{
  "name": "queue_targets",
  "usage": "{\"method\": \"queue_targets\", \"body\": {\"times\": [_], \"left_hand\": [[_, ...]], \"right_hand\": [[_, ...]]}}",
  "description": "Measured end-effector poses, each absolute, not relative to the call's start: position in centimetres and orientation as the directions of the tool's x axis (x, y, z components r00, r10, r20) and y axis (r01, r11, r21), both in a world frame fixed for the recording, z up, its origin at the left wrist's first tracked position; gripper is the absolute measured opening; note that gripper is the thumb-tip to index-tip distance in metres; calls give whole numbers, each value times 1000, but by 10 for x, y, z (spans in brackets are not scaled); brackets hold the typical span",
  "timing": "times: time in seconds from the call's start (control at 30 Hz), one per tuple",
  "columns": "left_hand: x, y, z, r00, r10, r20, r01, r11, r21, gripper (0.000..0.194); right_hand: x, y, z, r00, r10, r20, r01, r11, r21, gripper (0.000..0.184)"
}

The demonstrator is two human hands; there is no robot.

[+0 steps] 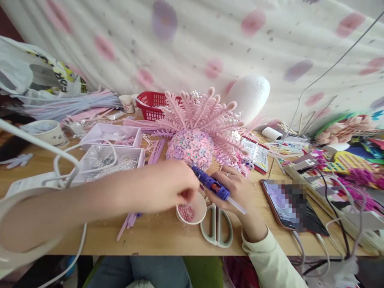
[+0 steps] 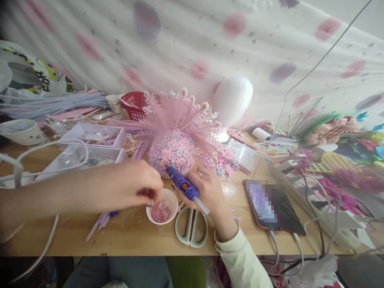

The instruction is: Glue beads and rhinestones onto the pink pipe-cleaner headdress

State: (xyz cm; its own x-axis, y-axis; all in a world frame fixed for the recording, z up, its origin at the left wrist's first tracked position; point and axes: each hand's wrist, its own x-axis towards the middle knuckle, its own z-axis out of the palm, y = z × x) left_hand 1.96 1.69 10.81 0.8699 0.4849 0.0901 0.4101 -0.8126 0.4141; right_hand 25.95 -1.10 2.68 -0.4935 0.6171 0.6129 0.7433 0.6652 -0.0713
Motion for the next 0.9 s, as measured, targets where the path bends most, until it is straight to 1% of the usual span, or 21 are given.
{"method": "queue_targets", "body": {"times": [0.03,0.07,0.17,0.23,0.3,0.37,0.47,0.57,0.77,0.9], "left_hand": [[10,25,110,842,537,57,434,-735,520,23],[1,33,111,785,614,82,467,-673,574,21],[-15,53,103,632,763,135,523,-548,653,14],[-18,60,94,586,797,149,511,-506,695,12],[-18,63,87,578,801,158,489,-494,719,12],[-16,65,83,588,792,164,487,-508,710,13],[-13,66,80,608,774,175,516,-554,653,19],[-11,69,78,628,750,208,520,-603,605,24],[-5,71,69,660,705,260,478,-661,578,29],[0,73,67,686,666,291,454,-705,545,29]], "right_hand": [[259,-10,26,-496,614,614,740,669,-72,20],[258,-10,26,-500,608,616,734,675,-71,20],[257,-8,25,-512,601,614,732,679,-54,21],[256,-9,25,-519,604,605,738,673,-38,21],[256,-10,25,-511,617,598,754,656,-31,22],[256,-12,25,-493,632,598,773,633,-32,24],[257,-14,24,-473,655,589,796,605,-35,24],[259,-15,22,-461,666,586,804,593,-42,21],[258,-16,23,-458,663,593,803,594,-45,24],[258,-17,27,-473,661,583,783,619,-66,22]]}}
